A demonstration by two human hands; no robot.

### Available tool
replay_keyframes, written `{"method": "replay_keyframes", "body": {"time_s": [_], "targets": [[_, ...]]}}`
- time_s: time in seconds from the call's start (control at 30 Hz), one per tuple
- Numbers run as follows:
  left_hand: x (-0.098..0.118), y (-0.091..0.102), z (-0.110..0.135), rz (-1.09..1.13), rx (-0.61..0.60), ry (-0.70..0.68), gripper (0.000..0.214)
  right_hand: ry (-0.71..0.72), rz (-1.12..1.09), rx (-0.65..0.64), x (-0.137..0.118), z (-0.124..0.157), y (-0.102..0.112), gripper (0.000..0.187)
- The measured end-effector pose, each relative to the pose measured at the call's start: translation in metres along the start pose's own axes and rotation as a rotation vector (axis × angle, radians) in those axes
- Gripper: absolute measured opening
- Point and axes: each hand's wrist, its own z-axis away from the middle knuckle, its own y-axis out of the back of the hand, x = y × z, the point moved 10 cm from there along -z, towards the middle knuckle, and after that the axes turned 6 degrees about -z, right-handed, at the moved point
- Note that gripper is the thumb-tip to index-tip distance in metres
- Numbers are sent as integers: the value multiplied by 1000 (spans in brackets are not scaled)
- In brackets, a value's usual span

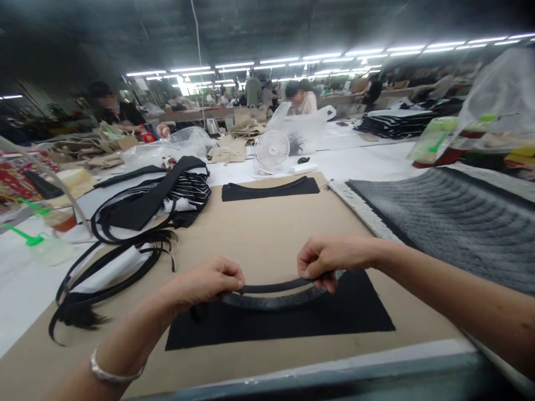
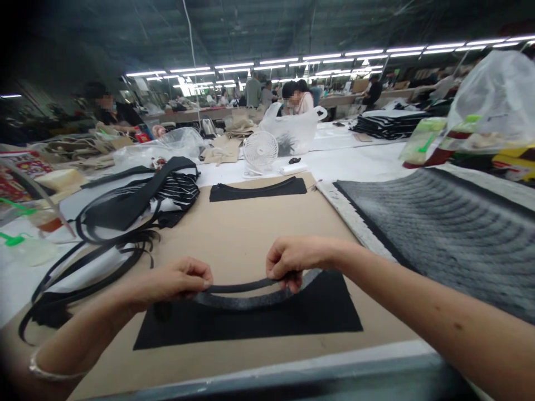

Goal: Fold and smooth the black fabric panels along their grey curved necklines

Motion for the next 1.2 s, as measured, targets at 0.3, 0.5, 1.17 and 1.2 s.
{"method": "replay_keyframes", "body": {"time_s": [0.3,0.5,1.17,1.2], "targets": [[0,16,-2,40,-52,-12,28,-22,-30,-82,-10,-11,-6,25],[10,11,-5,57,-40,-3,26,-16,-8,-123,-5,1,-14,33],[32,-21,-12,-27,-15,-107,16,88,314,162,1,15,-28,16],[32,-23,-13,-38,2,-112,16,56,319,178,4,14,-28,15]]}}
